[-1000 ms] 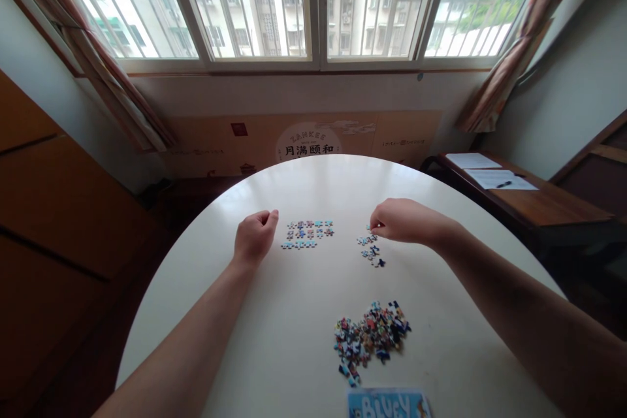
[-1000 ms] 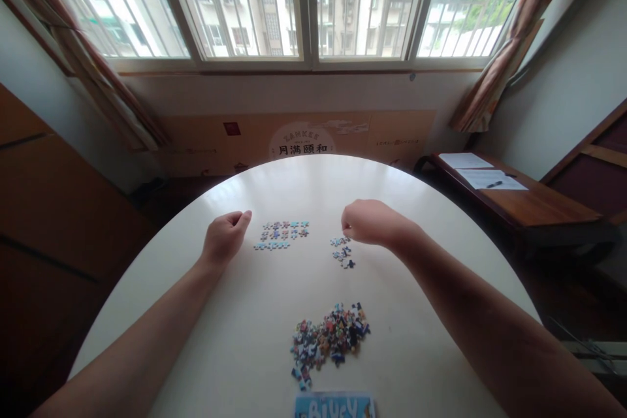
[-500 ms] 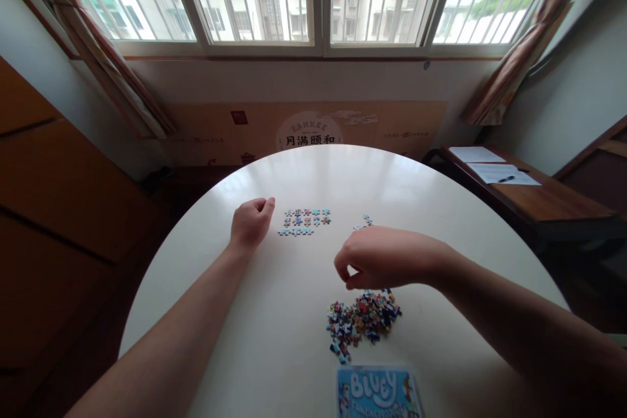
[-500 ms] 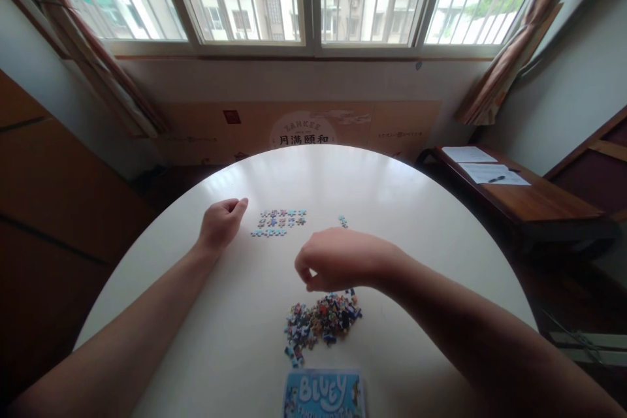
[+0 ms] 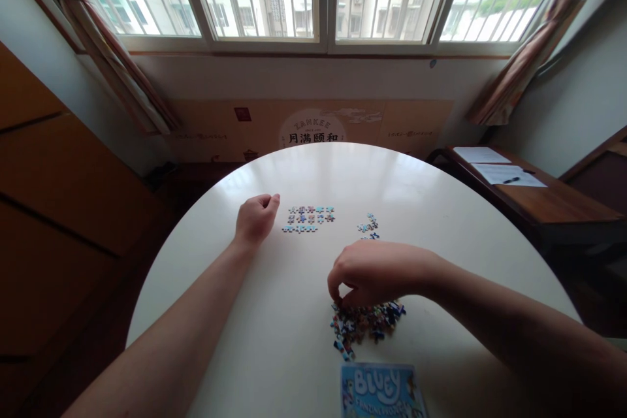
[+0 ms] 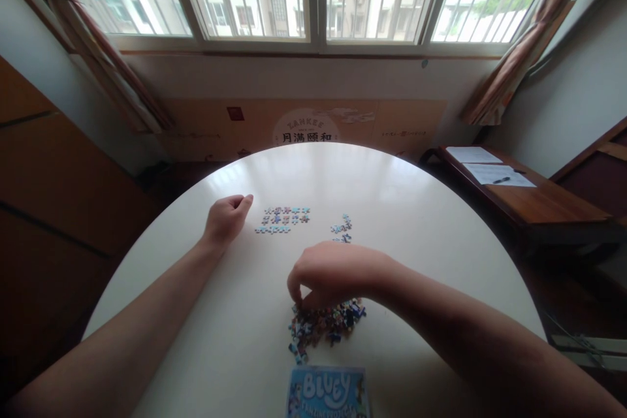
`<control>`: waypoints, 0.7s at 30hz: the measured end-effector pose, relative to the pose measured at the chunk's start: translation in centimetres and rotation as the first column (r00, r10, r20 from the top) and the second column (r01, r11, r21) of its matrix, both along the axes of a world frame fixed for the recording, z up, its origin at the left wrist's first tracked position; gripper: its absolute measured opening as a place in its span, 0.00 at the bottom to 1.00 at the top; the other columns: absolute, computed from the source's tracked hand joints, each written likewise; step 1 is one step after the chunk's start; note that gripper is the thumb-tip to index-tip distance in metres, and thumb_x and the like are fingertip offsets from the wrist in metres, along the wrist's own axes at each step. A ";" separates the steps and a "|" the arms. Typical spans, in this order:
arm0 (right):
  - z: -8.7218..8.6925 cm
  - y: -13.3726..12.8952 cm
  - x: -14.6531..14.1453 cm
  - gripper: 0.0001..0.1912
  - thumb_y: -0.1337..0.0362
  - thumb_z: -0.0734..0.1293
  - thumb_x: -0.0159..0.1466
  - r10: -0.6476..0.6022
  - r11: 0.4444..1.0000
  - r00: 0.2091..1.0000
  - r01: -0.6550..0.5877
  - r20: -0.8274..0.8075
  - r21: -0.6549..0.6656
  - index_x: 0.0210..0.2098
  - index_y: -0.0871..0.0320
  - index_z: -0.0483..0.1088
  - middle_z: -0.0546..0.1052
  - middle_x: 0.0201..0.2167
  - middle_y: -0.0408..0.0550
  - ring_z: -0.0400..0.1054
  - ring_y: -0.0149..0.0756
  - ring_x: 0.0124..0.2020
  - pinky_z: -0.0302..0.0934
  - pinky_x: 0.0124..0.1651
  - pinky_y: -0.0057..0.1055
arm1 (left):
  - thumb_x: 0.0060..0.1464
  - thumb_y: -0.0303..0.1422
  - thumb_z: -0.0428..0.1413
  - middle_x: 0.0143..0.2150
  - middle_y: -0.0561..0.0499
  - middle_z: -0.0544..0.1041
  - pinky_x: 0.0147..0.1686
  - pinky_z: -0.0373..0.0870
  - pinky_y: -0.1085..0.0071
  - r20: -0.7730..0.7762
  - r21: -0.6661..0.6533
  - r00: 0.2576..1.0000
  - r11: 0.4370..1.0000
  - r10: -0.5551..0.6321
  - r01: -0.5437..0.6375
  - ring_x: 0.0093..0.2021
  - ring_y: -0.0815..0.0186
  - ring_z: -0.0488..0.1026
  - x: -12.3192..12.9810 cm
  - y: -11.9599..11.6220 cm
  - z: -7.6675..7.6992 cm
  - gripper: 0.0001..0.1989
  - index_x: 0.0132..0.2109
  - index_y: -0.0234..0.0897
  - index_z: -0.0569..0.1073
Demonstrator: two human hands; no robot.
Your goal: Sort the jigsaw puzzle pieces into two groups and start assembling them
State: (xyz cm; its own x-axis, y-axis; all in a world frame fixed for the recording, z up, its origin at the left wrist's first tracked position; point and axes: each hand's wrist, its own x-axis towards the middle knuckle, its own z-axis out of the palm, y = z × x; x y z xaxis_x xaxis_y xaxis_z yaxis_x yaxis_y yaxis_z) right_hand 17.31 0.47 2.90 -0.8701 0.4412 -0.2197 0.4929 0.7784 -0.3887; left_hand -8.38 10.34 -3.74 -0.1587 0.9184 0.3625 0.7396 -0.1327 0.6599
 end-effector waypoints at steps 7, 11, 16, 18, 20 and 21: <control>-0.2 0.3 0.1 0.08 0.66 0.69 0.61 0.007 0.999 0.999 -0.006 -0.041 0.033 0.39 0.54 0.80 0.78 0.30 0.43 0.64 0.30 0.29 0.54 0.33 0.29 | 0.57 0.45 0.50 0.17 0.57 0.52 0.27 0.50 0.67 0.002 -0.011 1.000 1.000 0.002 -0.002 0.22 0.69 0.53 0.0 -0.1 0.1 0.23 0.19 0.40 0.56; -0.4 1.5 0.4 0.06 0.63 0.69 0.63 -0.006 0.990 0.995 -0.008 -0.100 -0.144 0.36 0.56 0.80 0.76 0.27 0.41 0.64 0.27 0.26 0.55 0.31 0.27 | 0.57 0.45 0.50 0.17 0.57 0.52 0.27 0.50 0.68 0.013 -0.011 1.000 1.000 0.004 -0.004 0.22 0.69 0.54 -0.1 0.0 0.0 0.23 0.19 0.40 0.56; -1.6 3.4 0.6 0.11 0.59 0.69 0.64 -0.330 0.923 0.930 0.282 -0.164 -0.261 0.39 0.58 0.81 0.79 0.29 0.45 0.68 0.29 0.29 0.57 0.32 0.27 | 0.57 0.45 0.50 0.17 0.57 0.52 0.26 0.50 0.68 0.014 -0.010 1.000 1.000 -0.003 0.003 0.22 0.69 0.53 -0.1 0.1 0.0 0.23 0.19 0.40 0.56; -2.0 3.6 0.6 0.10 0.62 0.68 0.64 -0.460 0.887 0.876 0.443 -0.149 -0.130 0.37 0.56 0.82 0.82 0.32 0.47 0.70 0.32 0.32 0.57 0.34 0.29 | 0.57 0.45 0.50 0.17 0.57 0.52 0.27 0.50 0.68 0.016 -0.010 1.000 1.000 -0.009 0.009 0.22 0.69 0.53 -0.1 0.1 0.0 0.23 0.19 0.40 0.56; -2.2 3.7 0.6 0.10 0.64 0.67 0.63 -0.512 0.853 0.847 0.521 -0.141 0.030 0.37 0.54 0.83 0.82 0.33 0.47 0.71 0.35 0.33 0.56 0.34 0.31 | 0.57 0.45 0.50 0.17 0.57 0.52 0.27 0.50 0.68 0.016 -0.006 1.000 1.000 -0.014 0.014 0.22 0.69 0.53 -0.1 0.0 0.0 0.23 0.19 0.40 0.56; -2.2 3.7 0.7 0.10 0.65 0.67 0.63 -0.508 0.847 0.848 0.524 -0.149 0.091 0.37 0.54 0.83 0.82 0.33 0.47 0.71 0.35 0.34 0.56 0.35 0.32 | 0.57 0.45 0.50 0.17 0.57 0.52 0.27 0.50 0.68 0.014 -0.004 1.000 1.000 -0.014 0.014 0.22 0.69 0.53 -0.1 0.0 -0.1 0.23 0.19 0.40 0.55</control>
State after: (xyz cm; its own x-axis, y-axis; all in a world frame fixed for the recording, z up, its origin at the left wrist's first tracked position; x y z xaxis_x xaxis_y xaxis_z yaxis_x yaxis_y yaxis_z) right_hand 18.04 4.16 0.66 -0.5244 0.8502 -0.0465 0.7947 0.4691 -0.3854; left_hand -8.46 10.34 -3.79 -0.1507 0.9222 0.3562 0.7281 -0.1402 0.6710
